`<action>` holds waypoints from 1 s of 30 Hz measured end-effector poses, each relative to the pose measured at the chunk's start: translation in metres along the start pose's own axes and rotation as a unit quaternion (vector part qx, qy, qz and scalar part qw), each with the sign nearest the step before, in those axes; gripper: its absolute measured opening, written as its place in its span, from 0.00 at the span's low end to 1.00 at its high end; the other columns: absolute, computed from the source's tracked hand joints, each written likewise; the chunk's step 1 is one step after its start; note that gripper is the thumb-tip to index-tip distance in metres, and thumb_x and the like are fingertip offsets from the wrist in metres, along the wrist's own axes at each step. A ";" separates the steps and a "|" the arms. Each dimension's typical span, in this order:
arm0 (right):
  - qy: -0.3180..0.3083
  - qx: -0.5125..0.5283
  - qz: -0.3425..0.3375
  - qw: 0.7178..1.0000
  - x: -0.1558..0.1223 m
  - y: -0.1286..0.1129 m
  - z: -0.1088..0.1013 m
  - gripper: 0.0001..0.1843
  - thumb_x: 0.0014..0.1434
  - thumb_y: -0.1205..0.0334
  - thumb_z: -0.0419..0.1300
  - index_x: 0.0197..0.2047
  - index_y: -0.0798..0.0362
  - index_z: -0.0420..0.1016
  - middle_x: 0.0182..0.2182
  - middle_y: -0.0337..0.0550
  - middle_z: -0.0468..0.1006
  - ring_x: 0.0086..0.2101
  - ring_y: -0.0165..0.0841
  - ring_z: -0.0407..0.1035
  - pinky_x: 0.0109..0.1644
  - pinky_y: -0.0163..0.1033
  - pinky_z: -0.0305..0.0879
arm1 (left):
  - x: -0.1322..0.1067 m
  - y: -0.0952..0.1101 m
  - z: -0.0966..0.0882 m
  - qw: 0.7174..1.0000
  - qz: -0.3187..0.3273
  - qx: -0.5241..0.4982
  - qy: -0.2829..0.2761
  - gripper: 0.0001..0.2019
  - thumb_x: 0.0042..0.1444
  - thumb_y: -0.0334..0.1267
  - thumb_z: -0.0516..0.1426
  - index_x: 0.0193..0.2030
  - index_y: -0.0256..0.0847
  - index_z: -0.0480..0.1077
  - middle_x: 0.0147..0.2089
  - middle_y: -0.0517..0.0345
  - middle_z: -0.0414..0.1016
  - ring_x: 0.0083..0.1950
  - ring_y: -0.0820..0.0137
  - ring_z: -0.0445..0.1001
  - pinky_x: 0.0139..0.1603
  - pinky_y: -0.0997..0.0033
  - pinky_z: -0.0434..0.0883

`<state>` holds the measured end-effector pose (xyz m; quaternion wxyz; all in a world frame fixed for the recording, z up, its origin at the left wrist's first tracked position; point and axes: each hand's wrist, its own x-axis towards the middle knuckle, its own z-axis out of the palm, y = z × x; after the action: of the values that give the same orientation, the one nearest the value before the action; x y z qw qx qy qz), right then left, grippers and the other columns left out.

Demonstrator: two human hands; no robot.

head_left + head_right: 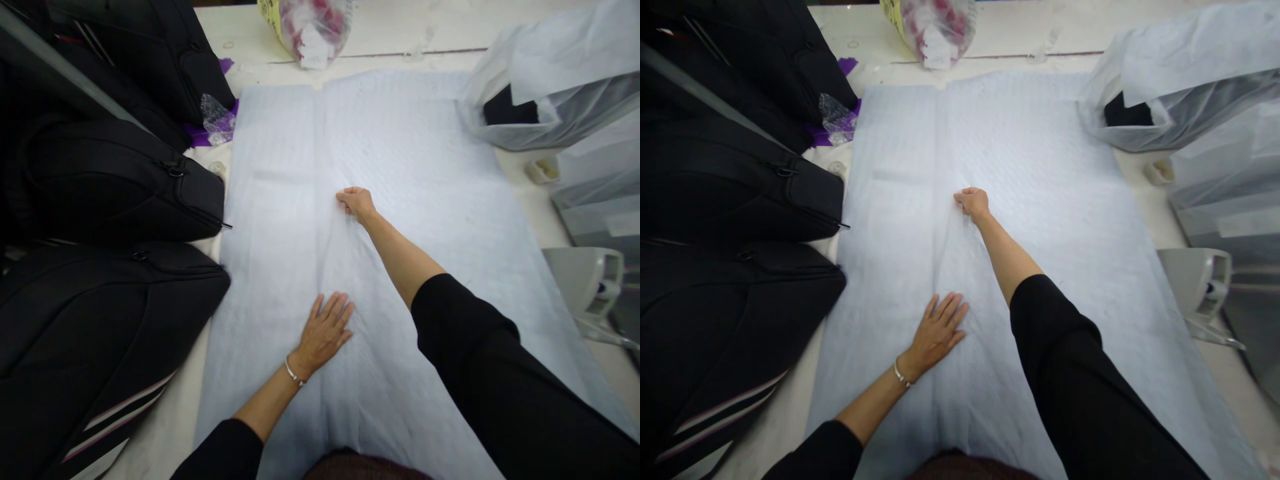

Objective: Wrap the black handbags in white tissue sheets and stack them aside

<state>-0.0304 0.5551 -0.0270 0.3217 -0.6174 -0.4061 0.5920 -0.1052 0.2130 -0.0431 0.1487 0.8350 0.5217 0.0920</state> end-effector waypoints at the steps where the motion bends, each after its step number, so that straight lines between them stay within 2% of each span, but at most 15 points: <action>1: 0.010 0.007 -0.007 1.000 -0.002 0.000 -0.002 0.08 0.51 0.71 0.64 0.35 0.56 0.69 0.24 0.35 0.71 0.24 0.26 0.68 0.28 0.32 0.68 | 0.012 -0.005 -0.002 1.000 -0.013 0.001 0.007 0.32 0.67 0.47 0.49 0.73 0.41 0.44 0.75 0.48 0.48 0.76 0.58 0.41 0.73 0.44 0.46; 3: 0.034 0.024 -0.027 0.999 -0.010 -0.001 -0.010 0.10 0.53 0.70 0.62 0.39 0.55 0.68 0.27 0.35 0.72 0.28 0.26 0.70 0.33 0.32 0.70 | 0.034 -0.015 -0.005 0.999 -0.036 0.004 0.025 0.33 0.67 0.47 0.49 0.74 0.38 0.42 0.74 0.45 0.48 0.76 0.58 0.41 0.73 0.44 0.45; 5: 0.059 0.049 -0.066 0.995 -0.028 0.002 -0.026 0.13 0.53 0.68 0.61 0.43 0.55 0.68 0.31 0.36 0.74 0.33 0.27 0.72 0.39 0.34 0.72 | 0.049 -0.021 -0.008 0.998 -0.051 0.008 0.042 0.34 0.67 0.47 0.47 0.74 0.36 0.41 0.75 0.43 0.47 0.76 0.58 0.41 0.73 0.43 0.44; 7: 0.080 0.068 -0.115 0.988 -0.056 0.010 -0.054 0.16 0.52 0.63 0.62 0.44 0.54 0.69 0.34 0.38 0.75 0.36 0.29 0.74 0.43 0.37 0.73 | 0.059 -0.025 -0.009 0.997 -0.057 0.012 0.058 0.34 0.67 0.48 0.47 0.74 0.35 0.40 0.74 0.42 0.47 0.76 0.57 0.41 0.73 0.43 0.44; 9: 0.100 0.062 -0.146 0.982 -0.092 0.024 -0.093 0.19 0.49 0.56 0.65 0.44 0.54 0.71 0.36 0.41 0.77 0.37 0.33 0.74 0.44 0.41 0.73 | 0.066 -0.028 -0.009 0.996 -0.058 0.017 0.071 0.34 0.66 0.48 0.48 0.74 0.36 0.41 0.74 0.42 0.48 0.75 0.57 0.43 0.73 0.43 0.43; 11: 0.136 0.031 -0.152 0.978 -0.133 0.043 -0.145 0.23 0.47 0.51 0.67 0.44 0.54 0.72 0.37 0.44 0.78 0.38 0.36 0.75 0.45 0.45 0.73 | 0.072 -0.031 -0.008 0.995 -0.056 0.023 0.085 0.34 0.66 0.49 0.49 0.73 0.37 0.43 0.74 0.44 0.49 0.75 0.57 0.44 0.73 0.43 0.43; 13: 0.208 0.000 -0.161 0.965 -0.173 0.064 -0.208 0.24 0.46 0.49 0.67 0.44 0.54 0.73 0.39 0.47 0.79 0.38 0.39 0.75 0.47 0.49 0.73 | 0.079 -0.034 -0.008 0.993 -0.055 0.032 0.097 0.33 0.65 0.48 0.49 0.73 0.38 0.45 0.74 0.45 0.50 0.75 0.58 0.46 0.73 0.44 0.43; 16: 0.363 -0.109 -0.175 0.909 -0.229 0.091 -0.311 0.24 0.48 0.47 0.64 0.45 0.54 0.75 0.41 0.49 0.79 0.41 0.41 0.74 0.53 0.52 0.69 | 0.090 -0.039 -0.010 0.992 -0.056 0.046 0.108 0.30 0.65 0.45 0.49 0.72 0.39 0.50 0.73 0.46 0.53 0.74 0.58 0.49 0.73 0.45 0.44; 19: 0.467 -0.233 -0.126 0.844 -0.275 0.109 -0.403 0.25 0.50 0.48 0.59 0.46 0.55 0.76 0.44 0.54 0.78 0.43 0.44 0.72 0.54 0.54 0.66 | 0.101 -0.042 -0.011 0.989 -0.059 0.055 0.123 0.26 0.66 0.43 0.48 0.70 0.40 0.56 0.72 0.46 0.55 0.73 0.57 0.52 0.72 0.45 0.45; 21: 0.489 -0.239 -0.058 0.837 -0.294 0.116 -0.448 0.25 0.49 0.50 0.59 0.46 0.56 0.76 0.47 0.56 0.77 0.47 0.46 0.70 0.57 0.55 0.63 | 0.107 -0.045 -0.010 0.987 -0.060 0.059 0.139 0.25 0.67 0.43 0.46 0.69 0.41 0.58 0.72 0.46 0.56 0.72 0.57 0.53 0.71 0.45 0.46; 23: 0.488 -0.186 0.000 0.853 -0.300 0.122 -0.479 0.22 0.47 0.52 0.61 0.44 0.55 0.76 0.48 0.56 0.76 0.49 0.47 0.69 0.58 0.53 0.62 | 0.111 -0.046 -0.008 0.985 -0.059 0.064 0.149 0.25 0.67 0.44 0.45 0.68 0.41 0.59 0.71 0.46 0.57 0.72 0.57 0.54 0.71 0.45 0.47; 25: 0.472 -0.122 0.028 0.873 -0.293 0.127 -0.498 0.19 0.49 0.52 0.60 0.41 0.54 0.76 0.46 0.55 0.77 0.48 0.44 0.70 0.54 0.49 0.66 | 0.112 -0.046 -0.008 0.984 -0.057 0.069 0.152 0.25 0.67 0.45 0.44 0.68 0.40 0.59 0.71 0.46 0.58 0.72 0.57 0.54 0.71 0.45 0.47; 28: 0.430 -0.060 0.034 0.900 -0.270 0.129 -0.510 0.16 0.53 0.51 0.58 0.37 0.55 0.75 0.42 0.53 0.79 0.42 0.39 0.73 0.43 0.42 0.70 | 0.112 -0.045 -0.008 0.984 -0.055 0.078 0.152 0.25 0.67 0.46 0.43 0.67 0.41 0.60 0.71 0.46 0.58 0.72 0.57 0.54 0.71 0.45 0.47; 30: 0.392 -0.028 0.036 0.919 -0.253 0.127 -0.513 0.15 0.51 0.51 0.61 0.34 0.55 0.75 0.38 0.51 0.79 0.37 0.36 0.73 0.38 0.38 0.69 | 0.112 -0.045 -0.008 0.983 -0.056 0.083 0.151 0.25 0.67 0.46 0.43 0.67 0.41 0.60 0.71 0.46 0.59 0.72 0.57 0.54 0.71 0.45 0.47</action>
<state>0.5018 0.3164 0.0280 0.4164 -0.8227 -0.2418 0.3022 -0.0969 0.3333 -0.0509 0.0035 0.7904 0.5898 0.1654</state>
